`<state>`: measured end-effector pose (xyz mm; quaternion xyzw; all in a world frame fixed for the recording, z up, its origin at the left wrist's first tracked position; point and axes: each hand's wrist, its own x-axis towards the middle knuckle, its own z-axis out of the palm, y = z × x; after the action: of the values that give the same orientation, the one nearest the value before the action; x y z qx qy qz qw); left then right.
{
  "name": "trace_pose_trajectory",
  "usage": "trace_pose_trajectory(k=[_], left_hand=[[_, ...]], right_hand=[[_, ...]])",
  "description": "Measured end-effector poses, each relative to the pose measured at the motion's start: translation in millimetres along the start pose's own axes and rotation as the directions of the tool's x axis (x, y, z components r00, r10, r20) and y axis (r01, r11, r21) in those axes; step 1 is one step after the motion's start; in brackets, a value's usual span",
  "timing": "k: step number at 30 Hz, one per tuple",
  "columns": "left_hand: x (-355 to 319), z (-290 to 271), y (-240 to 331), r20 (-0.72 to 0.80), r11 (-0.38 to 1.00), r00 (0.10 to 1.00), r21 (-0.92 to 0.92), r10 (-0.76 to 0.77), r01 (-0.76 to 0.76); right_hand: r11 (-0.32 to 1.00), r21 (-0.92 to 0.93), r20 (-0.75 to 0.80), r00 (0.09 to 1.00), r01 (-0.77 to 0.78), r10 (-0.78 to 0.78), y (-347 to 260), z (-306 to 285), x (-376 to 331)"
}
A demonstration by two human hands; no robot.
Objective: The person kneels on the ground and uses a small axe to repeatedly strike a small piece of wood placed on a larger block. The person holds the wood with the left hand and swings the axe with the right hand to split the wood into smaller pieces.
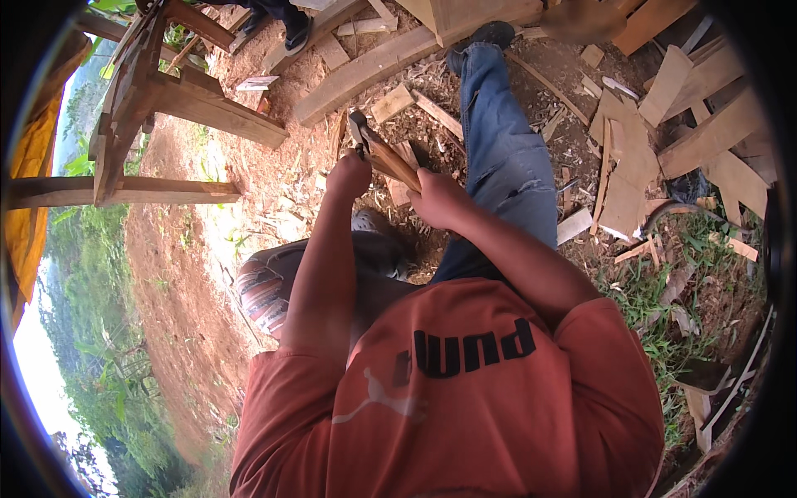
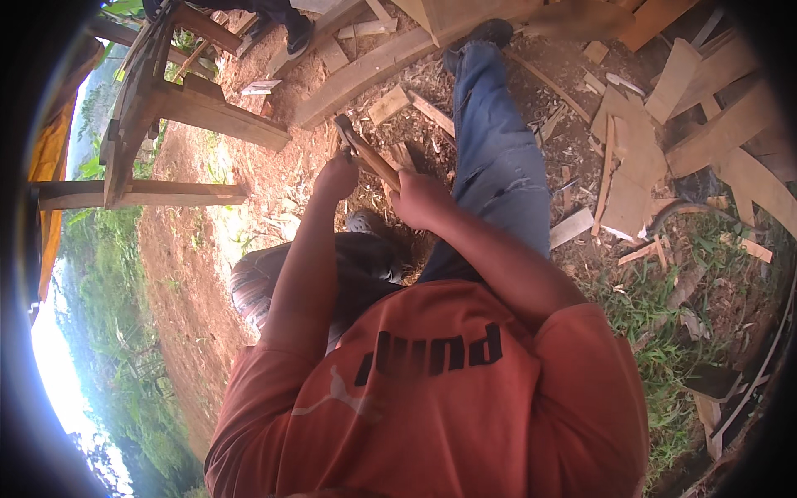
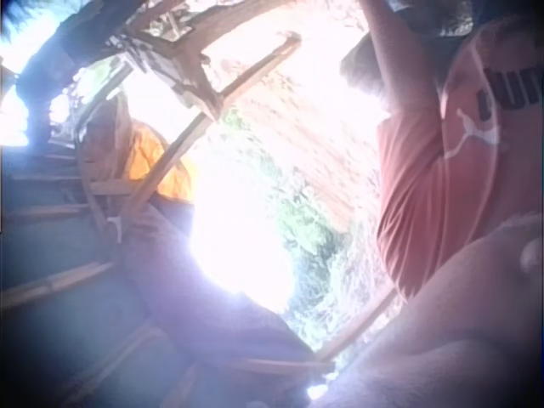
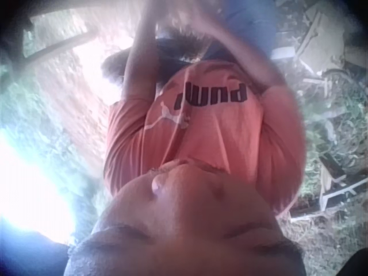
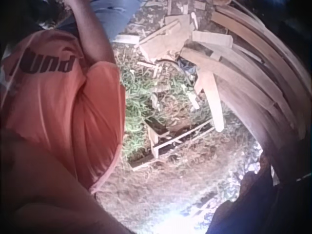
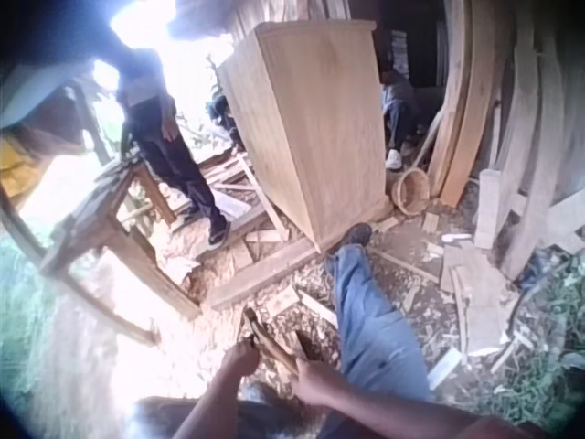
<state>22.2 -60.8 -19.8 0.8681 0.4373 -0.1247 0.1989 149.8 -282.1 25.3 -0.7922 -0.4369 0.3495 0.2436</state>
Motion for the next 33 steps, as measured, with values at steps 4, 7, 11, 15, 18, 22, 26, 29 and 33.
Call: trace_pose_trajectory(k=[4, 7, 11, 15, 18, 22, 26, 29, 33], left_hand=[[-0.9, 2.8, -2.5, -0.014, 1.000, 1.000, -0.027, -0.009, 0.009], [-0.8, 2.8, -2.0, 0.003, 1.000, 1.000, -0.015, -0.022, 0.022], [-4.8, -4.8, 10.5, -0.003, 0.999, 1.000, -0.031, -0.025, 0.025], [-2.8, 0.5, 2.7, -0.024, 0.999, 1.000, -0.029, -0.017, 0.017], [1.1, 7.6, -4.0, -0.045, 0.999, 0.998, -0.008, 0.045, -0.045], [14.8, 14.0, -23.3, -0.008, 0.998, 0.999, 0.052, 0.034, -0.034], [6.7, 11.3, -5.1, -0.008, 1.000, 1.000, -0.004, 0.010, -0.010], [7.7, 3.5, -6.2, 0.007, 1.000, 1.000, 0.017, 0.018, -0.018], [5.7, -0.5, -2.4, 0.017, 1.000, 1.000, -0.022, -0.009, 0.009]], right_hand=[[1.000, 0.028, 0.001, 1.000, -0.009, 0.009, 6.0, 4.1, -0.4], [0.999, 0.043, -0.048, 0.999, 0.000, 0.002, 0.7, 3.8, -0.6], [0.999, 0.021, -0.003, 0.999, -0.038, 0.038, 12.4, 8.9, -6.8], [0.999, 0.032, -0.033, 0.999, -0.018, 0.019, 5.4, 5.6, -6.6], [0.997, 0.070, -0.048, 0.999, -0.018, 0.022, 6.8, 11.5, -11.3], [0.999, 0.033, -0.008, 1.000, 0.004, -0.003, 3.3, 5.5, -7.7], [0.997, 0.042, -0.120, 0.991, 0.066, -0.060, 21.6, 21.2, -12.8], [0.999, 0.008, -0.085, 0.995, 0.050, -0.049, 24.3, 18.6, -4.4], [0.998, 0.025, -0.111, 0.992, 0.059, -0.056, 14.6, 17.2, -13.2]])
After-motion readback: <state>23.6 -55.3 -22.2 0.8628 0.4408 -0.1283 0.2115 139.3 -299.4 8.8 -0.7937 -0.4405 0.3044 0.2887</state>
